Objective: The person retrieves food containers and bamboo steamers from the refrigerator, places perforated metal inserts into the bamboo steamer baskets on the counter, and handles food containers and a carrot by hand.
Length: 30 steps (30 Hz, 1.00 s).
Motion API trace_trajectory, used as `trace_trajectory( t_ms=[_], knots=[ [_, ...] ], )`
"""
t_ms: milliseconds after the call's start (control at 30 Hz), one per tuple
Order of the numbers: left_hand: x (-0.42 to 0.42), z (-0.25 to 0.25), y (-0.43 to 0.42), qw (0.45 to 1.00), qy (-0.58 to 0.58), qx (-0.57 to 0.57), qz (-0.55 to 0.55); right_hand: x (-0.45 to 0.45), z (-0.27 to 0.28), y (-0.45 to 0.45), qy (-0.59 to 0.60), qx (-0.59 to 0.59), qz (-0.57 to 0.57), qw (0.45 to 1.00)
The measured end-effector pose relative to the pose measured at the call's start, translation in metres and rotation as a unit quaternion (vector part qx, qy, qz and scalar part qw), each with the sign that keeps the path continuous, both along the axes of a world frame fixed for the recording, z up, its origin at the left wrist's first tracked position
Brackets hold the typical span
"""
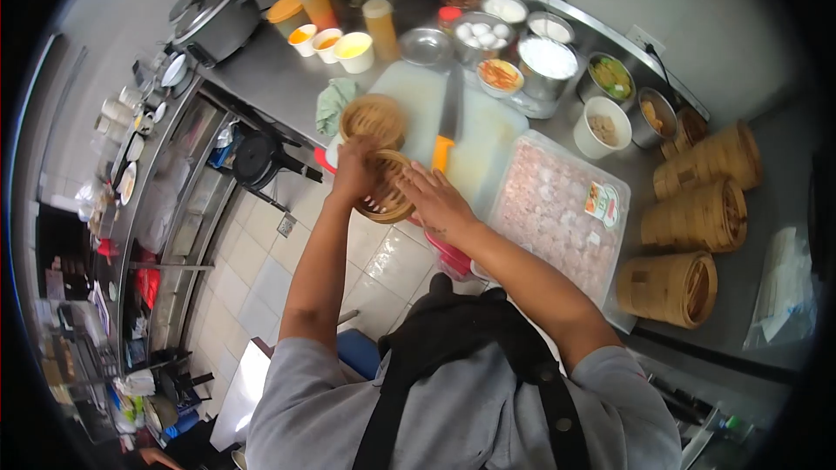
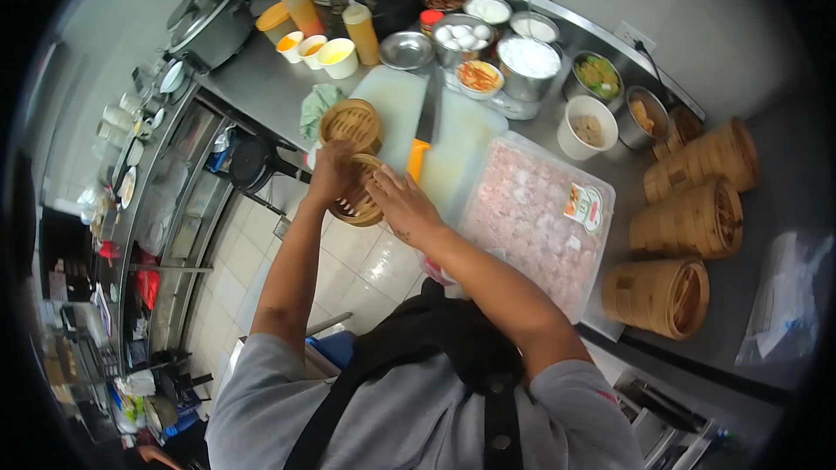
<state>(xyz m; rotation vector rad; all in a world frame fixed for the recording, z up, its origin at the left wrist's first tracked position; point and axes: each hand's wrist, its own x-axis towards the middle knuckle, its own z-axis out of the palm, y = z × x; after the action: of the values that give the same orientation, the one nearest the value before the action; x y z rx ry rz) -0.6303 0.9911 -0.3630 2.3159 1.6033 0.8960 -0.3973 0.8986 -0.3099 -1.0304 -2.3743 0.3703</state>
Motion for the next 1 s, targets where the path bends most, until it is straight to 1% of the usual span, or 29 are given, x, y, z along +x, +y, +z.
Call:
trace_trajectory(
  t_ms=[33,67,100,133,167,200,233,267,300,333,367,433,467,533,567,600,667,733,767,800,867,933,1000],
  knots=[
    [0.008,0.007,-0.003,1.000,-0.001,0.014,0.006,0.014,0.018,-0.010,0.024,-0.022,-0.005,0.999],
    [0.012,0.014,-0.002,0.999,0.053,0.000,0.009,0.032,0.034,-0.021,0.018,-0.027,-0.026,0.999],
    [0.005,-0.005,0.010,0.999,0.032,0.028,-0.022,0.055,0.052,-0.036,0.034,-0.057,-0.039,0.997],
    [0.006,-0.010,0.014,0.997,0.072,0.034,-0.009,0.078,0.065,-0.051,0.050,-0.084,-0.054,0.994],
    [0.007,-0.007,0.019,0.997,0.068,0.019,-0.019,0.104,0.071,-0.068,0.068,-0.067,-0.098,0.991],
    [0.005,-0.011,0.029,0.994,0.106,0.002,-0.021,0.130,0.077,-0.088,0.067,-0.051,-0.169,0.982],
    [0.010,0.003,0.025,0.991,0.131,-0.017,0.002,0.157,0.082,-0.109,0.066,-0.035,-0.235,0.969],
    [0.007,-0.002,0.035,0.988,0.150,-0.028,0.004,0.186,0.086,-0.131,0.074,0.021,-0.299,0.951],
    [0.007,-0.001,0.041,0.990,0.141,-0.030,0.001,0.210,0.098,-0.153,0.018,0.090,-0.396,0.914],
    [0.007,0.001,0.047,0.990,0.134,-0.033,0.000,0.237,0.104,-0.174,-0.054,0.108,-0.465,0.877],
    [0.006,0.002,0.052,0.990,0.138,-0.033,-0.008,0.262,0.098,-0.198,-0.058,0.122,-0.538,0.832],
    [0.010,0.003,0.060,0.986,0.158,-0.060,0.001,0.293,0.101,-0.233,-0.079,0.199,-0.600,0.771],
    [0.019,0.010,0.059,0.985,0.163,-0.059,-0.009,0.301,0.103,-0.243,-0.078,0.195,-0.608,0.766],
    [0.037,0.022,0.053,0.973,0.217,-0.050,0.059,0.312,0.105,-0.260,-0.148,0.137,-0.680,0.705],
    [0.054,0.030,0.046,0.975,0.210,0.003,0.077,0.317,0.104,-0.264,-0.111,0.111,-0.682,0.715],
    [0.068,0.033,0.041,0.974,0.213,0.006,0.071,0.321,0.102,-0.267,-0.109,0.109,-0.687,0.710],
    [0.094,0.039,0.029,0.998,0.056,-0.026,-0.024,0.327,0.100,-0.271,-0.166,0.055,-0.661,0.729],
    [0.128,0.015,0.005,0.999,-0.028,-0.018,-0.017,0.332,0.096,-0.276,-0.167,0.047,-0.669,0.722],
    [0.148,0.018,-0.008,0.999,0.029,-0.035,-0.008,0.335,0.093,-0.276,-0.170,0.041,-0.673,0.719],
    [0.162,0.022,-0.016,0.995,0.087,-0.051,0.010,0.339,0.090,-0.277,-0.164,0.045,-0.662,0.730],
    [0.168,0.003,-0.018,0.995,0.097,0.012,0.016,0.350,0.083,-0.283,-0.142,0.103,-0.640,0.748],
    [0.182,0.014,-0.030,0.982,0.173,0.042,0.068,0.357,0.083,-0.286,-0.148,0.086,-0.660,0.732],
    [0.190,0.003,-0.033,0.973,0.202,0.068,0.087,0.344,0.112,-0.280,-0.124,0.107,-0.616,0.771]
  ],
)
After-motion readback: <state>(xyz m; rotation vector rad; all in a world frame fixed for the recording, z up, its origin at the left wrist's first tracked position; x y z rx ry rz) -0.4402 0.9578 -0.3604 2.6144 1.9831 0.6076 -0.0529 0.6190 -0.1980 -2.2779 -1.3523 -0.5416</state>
